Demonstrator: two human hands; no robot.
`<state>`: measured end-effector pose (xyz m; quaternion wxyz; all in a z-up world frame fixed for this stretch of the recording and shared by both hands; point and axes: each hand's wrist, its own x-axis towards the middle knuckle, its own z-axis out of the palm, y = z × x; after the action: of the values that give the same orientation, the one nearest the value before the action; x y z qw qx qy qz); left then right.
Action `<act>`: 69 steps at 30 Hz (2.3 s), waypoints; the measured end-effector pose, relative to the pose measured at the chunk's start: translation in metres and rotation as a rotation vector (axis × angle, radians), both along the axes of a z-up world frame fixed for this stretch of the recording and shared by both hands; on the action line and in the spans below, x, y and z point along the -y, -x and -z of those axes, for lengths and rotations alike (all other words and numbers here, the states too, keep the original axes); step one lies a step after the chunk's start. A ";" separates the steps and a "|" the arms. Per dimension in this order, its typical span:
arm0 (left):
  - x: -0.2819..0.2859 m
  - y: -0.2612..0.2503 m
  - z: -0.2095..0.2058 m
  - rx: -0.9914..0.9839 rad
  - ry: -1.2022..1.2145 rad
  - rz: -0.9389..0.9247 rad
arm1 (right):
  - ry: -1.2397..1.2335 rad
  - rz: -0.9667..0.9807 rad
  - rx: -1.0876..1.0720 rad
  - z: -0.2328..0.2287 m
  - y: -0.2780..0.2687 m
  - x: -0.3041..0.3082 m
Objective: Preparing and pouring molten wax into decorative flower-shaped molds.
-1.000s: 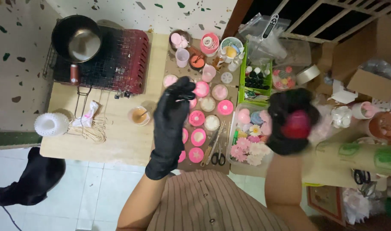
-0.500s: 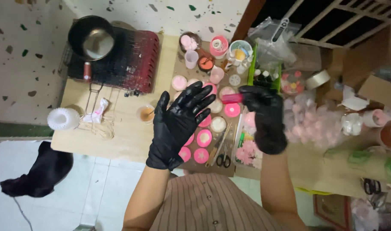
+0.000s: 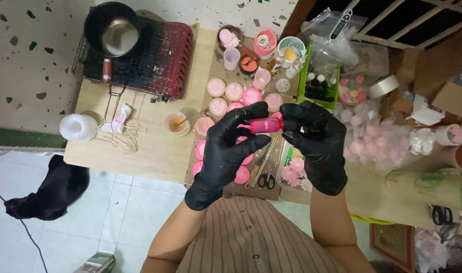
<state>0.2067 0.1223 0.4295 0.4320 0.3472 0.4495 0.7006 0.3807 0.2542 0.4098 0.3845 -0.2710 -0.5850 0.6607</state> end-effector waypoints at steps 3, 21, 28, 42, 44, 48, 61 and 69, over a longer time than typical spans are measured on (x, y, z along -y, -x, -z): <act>0.005 -0.002 0.009 -0.140 0.020 -0.086 | -0.074 -0.050 0.039 -0.010 0.004 0.009; 0.050 0.056 -0.003 -0.417 -0.073 -0.133 | -0.225 0.058 0.334 -0.072 0.059 0.085; 0.075 0.093 0.006 -0.172 -0.044 -0.042 | -0.775 0.177 0.542 -0.078 0.099 0.110; 0.103 0.173 0.031 -0.069 0.042 -0.007 | -0.841 -0.025 0.422 -0.040 0.160 0.126; 0.105 0.182 0.039 -0.085 0.077 -0.010 | -0.582 -0.029 0.362 -0.053 0.177 0.138; 0.107 0.199 0.036 -0.183 0.131 0.041 | -0.185 -0.044 0.273 0.004 0.174 0.142; 0.092 0.238 0.035 0.035 0.346 0.202 | -0.235 0.184 0.110 0.048 0.221 0.165; 0.088 0.244 0.069 0.247 0.481 0.427 | -0.886 0.256 0.587 0.041 0.217 0.163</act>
<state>-0.0368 0.0347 0.3602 0.6895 0.2343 0.4633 0.5050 0.1638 0.0912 0.3688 0.3598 -0.3254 -0.8523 0.1954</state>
